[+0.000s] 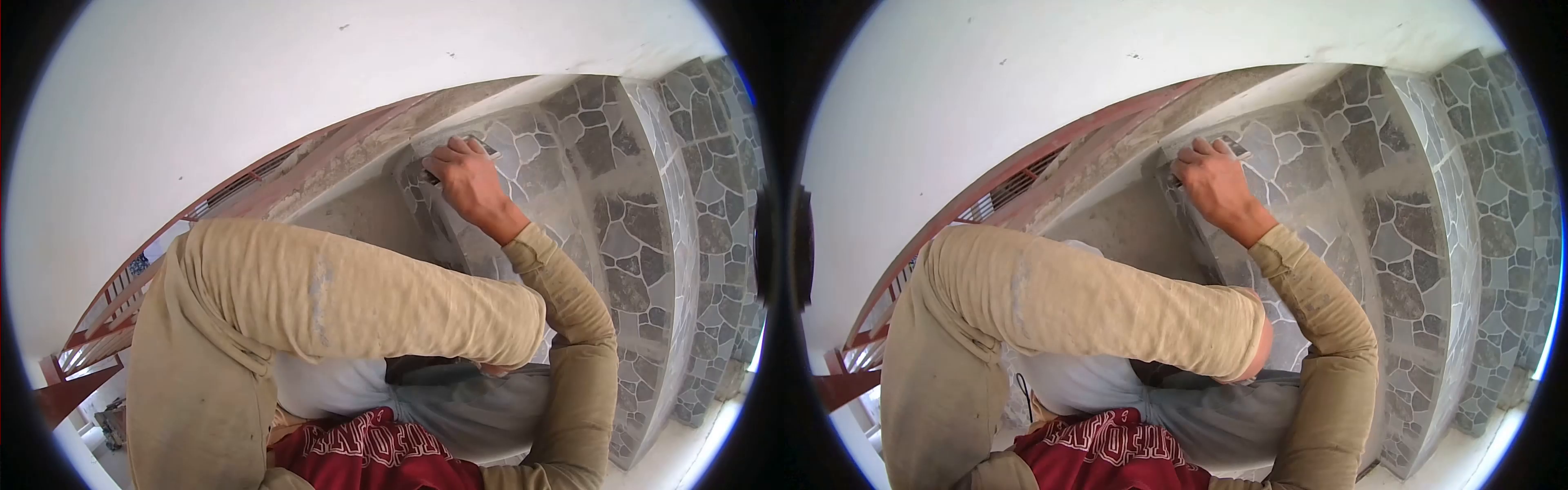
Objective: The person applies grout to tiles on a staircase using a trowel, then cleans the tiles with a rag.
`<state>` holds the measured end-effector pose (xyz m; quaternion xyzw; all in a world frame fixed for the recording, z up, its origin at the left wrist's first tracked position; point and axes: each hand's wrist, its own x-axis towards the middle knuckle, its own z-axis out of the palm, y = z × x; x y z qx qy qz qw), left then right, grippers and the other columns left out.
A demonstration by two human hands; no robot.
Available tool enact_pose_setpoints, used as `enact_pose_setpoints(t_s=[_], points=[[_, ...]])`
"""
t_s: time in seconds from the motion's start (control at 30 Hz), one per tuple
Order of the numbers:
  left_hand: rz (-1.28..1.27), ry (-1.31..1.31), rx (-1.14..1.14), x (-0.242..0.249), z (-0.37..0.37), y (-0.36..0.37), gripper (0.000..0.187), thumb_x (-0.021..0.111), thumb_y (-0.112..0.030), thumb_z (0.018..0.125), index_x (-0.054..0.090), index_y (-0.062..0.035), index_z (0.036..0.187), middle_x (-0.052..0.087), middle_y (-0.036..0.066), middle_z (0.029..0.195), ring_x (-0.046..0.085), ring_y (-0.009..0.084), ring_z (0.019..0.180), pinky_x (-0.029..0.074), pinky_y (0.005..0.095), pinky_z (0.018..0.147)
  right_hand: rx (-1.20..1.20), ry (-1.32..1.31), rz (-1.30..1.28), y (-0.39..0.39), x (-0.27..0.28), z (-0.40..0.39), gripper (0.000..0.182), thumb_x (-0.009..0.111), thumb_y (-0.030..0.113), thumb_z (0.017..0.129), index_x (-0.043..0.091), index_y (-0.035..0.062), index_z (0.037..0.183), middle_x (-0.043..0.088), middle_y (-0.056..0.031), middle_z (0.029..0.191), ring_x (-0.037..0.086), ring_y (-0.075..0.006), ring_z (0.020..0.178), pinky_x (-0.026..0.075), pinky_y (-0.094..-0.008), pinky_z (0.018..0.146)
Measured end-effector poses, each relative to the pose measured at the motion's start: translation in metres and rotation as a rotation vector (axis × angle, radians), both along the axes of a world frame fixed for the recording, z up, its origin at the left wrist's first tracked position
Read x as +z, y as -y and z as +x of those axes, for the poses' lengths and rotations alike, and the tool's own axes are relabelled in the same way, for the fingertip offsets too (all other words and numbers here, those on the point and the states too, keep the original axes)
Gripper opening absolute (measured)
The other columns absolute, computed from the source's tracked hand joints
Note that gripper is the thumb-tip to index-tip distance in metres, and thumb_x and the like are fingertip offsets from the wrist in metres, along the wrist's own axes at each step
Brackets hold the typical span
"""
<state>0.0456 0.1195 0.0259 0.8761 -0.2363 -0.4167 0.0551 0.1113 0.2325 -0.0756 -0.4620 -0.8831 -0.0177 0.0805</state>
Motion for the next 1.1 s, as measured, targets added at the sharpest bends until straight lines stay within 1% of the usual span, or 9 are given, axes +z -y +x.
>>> enact_pose_setpoints(t_s=[0.1,0.13,0.33,0.63,0.83,0.93,1.0,1.03,1.1], points=[[-0.099,0.052,0.014,0.006,-0.004,-0.006,0.012,0.075,-0.016,0.070,0.075,-0.0143,0.082,0.073,-0.002,0.086,0.069,0.0213,0.075,0.054,0.0393,0.057,-0.140,-0.053,0.187,-0.037,-0.026,0.056,0.022,0.056,0.004,0.070,0.070,0.0098,0.086,0.066,-0.0056,0.092,0.057,-0.0281,0.087,0.046,-0.0383,0.080],[-0.119,0.076,0.032,0.008,-0.004,-0.010,0.014,0.074,-0.017,0.070,0.075,-0.0143,0.084,0.073,-0.002,0.087,0.069,0.0220,0.076,0.054,0.0397,0.058,-0.214,-0.034,0.060,-0.044,-0.002,0.059,0.023,0.047,0.009,0.079,0.069,0.0079,0.084,0.065,-0.0123,0.095,0.058,-0.0323,0.094,0.046,-0.0441,0.084],[-0.141,0.086,0.205,0.019,-0.017,-0.012,0.018,0.069,-0.023,0.075,0.075,-0.0168,0.091,0.072,0.002,0.092,0.069,0.0241,0.087,0.054,0.0420,0.070,-0.050,-0.096,0.051,-0.029,-0.011,0.035,0.020,0.048,0.011,0.078,0.068,0.0077,0.080,0.065,-0.0117,0.093,0.058,-0.0323,0.097,0.045,-0.0459,0.085],[-0.185,0.063,0.293,0.023,-0.010,-0.018,0.023,0.065,-0.020,0.075,0.073,-0.0078,0.092,0.072,0.011,0.093,0.069,0.0287,0.087,0.054,0.0416,0.073,0.006,-0.101,0.154,-0.013,-0.016,0.021,0.023,0.046,0.013,0.078,0.067,0.0070,0.087,0.065,-0.0089,0.097,0.057,-0.0295,0.100,0.046,-0.0428,0.086],[-0.153,0.103,0.377,0.023,-0.020,-0.022,0.026,0.064,-0.021,0.075,0.072,-0.0041,0.092,0.071,0.015,0.092,0.069,0.0299,0.087,0.054,0.0401,0.075,-0.413,0.100,0.118,-0.037,0.012,0.133,0.019,0.055,0.008,0.074,0.068,0.0053,0.087,0.067,-0.0107,0.090,0.061,-0.0314,0.095,0.047,-0.0452,0.083],[-0.204,0.103,0.352,0.011,-0.017,-0.017,0.023,0.063,-0.021,0.075,0.073,-0.0052,0.090,0.071,0.014,0.092,0.069,0.0298,0.087,0.054,0.0400,0.075,-0.621,-0.023,0.078,-0.026,0.041,0.145,0.018,0.059,0.007,0.076,0.068,0.0005,0.090,0.068,-0.0105,0.083,0.065,-0.0298,0.082,0.051,-0.0432,0.075],[-0.226,0.085,0.320,0.004,-0.008,-0.013,0.022,0.063,-0.021,0.075,0.073,-0.0064,0.089,0.071,0.013,0.092,0.069,0.0298,0.087,0.054,0.0398,0.074,-0.747,-0.666,-0.342,-0.025,0.060,0.153,0.018,0.066,0.007,0.076,0.066,-0.0043,0.091,0.068,-0.0103,0.080,0.066,-0.0249,0.070,0.053,-0.0388,0.064],[-0.221,0.098,0.270,0.002,-0.003,-0.011,0.022,0.063,-0.021,0.074,0.074,-0.0082,0.089,0.072,0.012,0.093,0.069,0.0298,0.086,0.054,0.0406,0.073,-0.753,-0.656,-0.338,-0.029,0.050,0.162,0.018,0.066,0.007,0.076,0.066,-0.0043,0.091,0.068,-0.0103,0.080,0.066,-0.0249,0.070,0.053,-0.0388,0.064],[-0.213,0.117,0.217,-0.003,0.008,-0.007,0.022,0.063,-0.022,0.074,0.074,-0.0101,0.089,0.072,0.011,0.093,0.069,0.0297,0.086,0.054,0.0413,0.073,-1.102,-1.228,-0.516,-0.045,-0.002,0.182,0.017,0.070,0.003,0.075,0.065,-0.0071,0.086,0.066,-0.0109,0.077,0.064,-0.0200,0.065,0.052,-0.0343,0.060]])
